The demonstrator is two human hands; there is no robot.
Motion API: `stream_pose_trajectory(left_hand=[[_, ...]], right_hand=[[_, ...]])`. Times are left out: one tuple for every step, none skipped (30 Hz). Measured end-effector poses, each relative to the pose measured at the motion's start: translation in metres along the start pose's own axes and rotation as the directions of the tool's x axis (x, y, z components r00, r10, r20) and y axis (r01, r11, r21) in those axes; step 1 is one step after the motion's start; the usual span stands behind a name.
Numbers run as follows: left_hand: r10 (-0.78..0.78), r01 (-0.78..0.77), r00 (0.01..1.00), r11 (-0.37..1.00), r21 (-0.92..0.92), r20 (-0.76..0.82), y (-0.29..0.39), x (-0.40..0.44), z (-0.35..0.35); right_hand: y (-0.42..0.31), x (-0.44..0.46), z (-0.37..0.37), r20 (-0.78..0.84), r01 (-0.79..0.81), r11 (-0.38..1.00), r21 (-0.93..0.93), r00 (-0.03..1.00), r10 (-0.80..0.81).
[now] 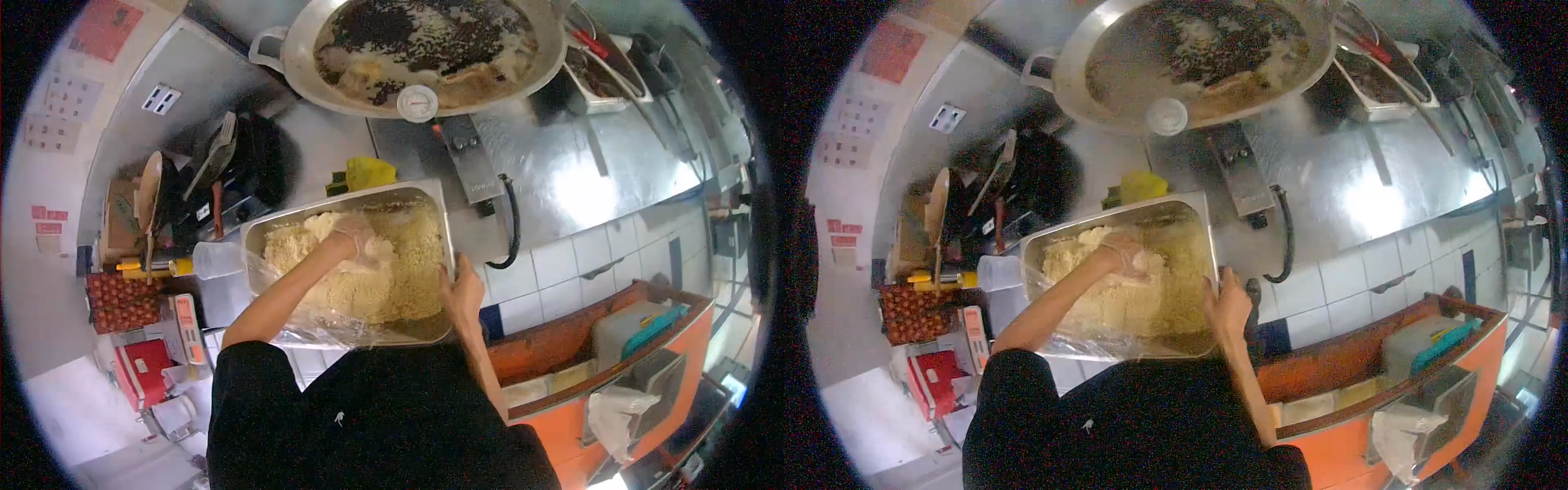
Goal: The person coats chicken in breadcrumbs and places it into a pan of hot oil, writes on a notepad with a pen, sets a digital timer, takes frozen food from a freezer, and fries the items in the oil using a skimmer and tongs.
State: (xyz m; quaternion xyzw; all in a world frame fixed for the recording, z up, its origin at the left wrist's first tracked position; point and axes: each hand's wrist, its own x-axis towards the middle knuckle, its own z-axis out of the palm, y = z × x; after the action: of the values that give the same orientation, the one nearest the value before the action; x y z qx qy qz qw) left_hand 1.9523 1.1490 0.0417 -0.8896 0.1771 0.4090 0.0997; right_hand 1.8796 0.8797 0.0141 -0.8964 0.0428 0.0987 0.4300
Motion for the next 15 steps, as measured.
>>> stream_pose_trajectory(left_hand=[[0.03,-0.029,0.998,0.999,-0.029,0.048,-0.002,-0.015,0.001],[0.017,-0.016,0.998,1.0,-0.021,0.055,-0.004,-0.024,0.01],[-0.024,0.024,1.0,0.997,-0.076,0.004,-0.002,-0.034,0.026],[-0.062,0.056,0.997,0.991,-0.123,-0.049,-0.002,-0.041,0.044],[-0.03,-0.009,0.956,0.991,-0.131,-0.293,-0.01,-0.04,0.086],[0.007,-0.085,0.855,0.988,-0.127,-0.519,-0.017,-0.039,0.124],[0.017,-0.094,0.855,0.988,-0.123,-0.519,-0.005,-0.051,0.125],[-0.079,-0.027,0.923,0.963,-0.269,-0.377,0.012,-0.065,0.111],[-0.158,0.061,0.964,0.914,-0.4,-0.214,0.026,-0.077,0.095],[-0.158,0.055,0.963,0.909,-0.413,-0.218,0.036,-0.085,0.08],[-0.192,0.048,0.965,0.795,-0.605,-0.177,0.046,-0.093,0.065],[-0.217,0.041,0.967,0.639,-0.768,-0.129,0.05,-0.097,0.061],[-0.222,0.036,0.966,0.621,-0.783,-0.132,0.047,-0.087,0.078],[-0.28,-0.006,0.921,0.686,-0.728,-0.271,0.044,-0.068,0.105],[-0.325,-0.032,0.853,0.749,-0.662,-0.409,0.045,-0.054,0.126]], right_hand=[[-0.001,-0.002,-0.001,0.015,-0.001,1.0,0.016,1.0,0.001],[0.001,-0.002,0.001,0.02,0.002,1.0,0.031,1.0,-0.003],[0.003,-0.003,0.002,-0.009,0.022,0.999,0.029,1.0,-0.022],[0.002,-0.002,0.005,-0.048,0.036,0.999,0.028,0.998,-0.035],[-0.004,-0.003,0.002,-0.065,0.037,0.998,0.053,0.997,-0.034],[-0.005,-0.004,0.003,-0.076,0.026,0.998,0.061,0.997,-0.021],[-0.004,-0.004,0.002,-0.057,0.023,0.998,0.059,0.998,-0.019],[-0.003,-0.002,0.0,-0.039,0.025,0.998,0.052,0.999,-0.023],[-0.001,-0.001,0.0,-0.043,0.027,0.999,0.041,0.999,-0.025],[0.001,0.0,0.002,-0.041,0.048,0.999,0.012,0.998,-0.048],[0.001,-0.001,0.004,-0.033,0.074,0.997,-0.02,0.997,-0.075],[0.001,-0.001,0.005,-0.021,0.084,0.996,-0.037,0.996,-0.085],[0.001,-0.002,0.006,-0.055,0.112,0.994,0.005,0.992,-0.111],[0.001,-0.003,0.006,-0.088,0.142,0.989,0.044,0.987,-0.137],[0.003,-0.004,0.006,-0.077,0.157,0.987,0.024,0.985,-0.154]])
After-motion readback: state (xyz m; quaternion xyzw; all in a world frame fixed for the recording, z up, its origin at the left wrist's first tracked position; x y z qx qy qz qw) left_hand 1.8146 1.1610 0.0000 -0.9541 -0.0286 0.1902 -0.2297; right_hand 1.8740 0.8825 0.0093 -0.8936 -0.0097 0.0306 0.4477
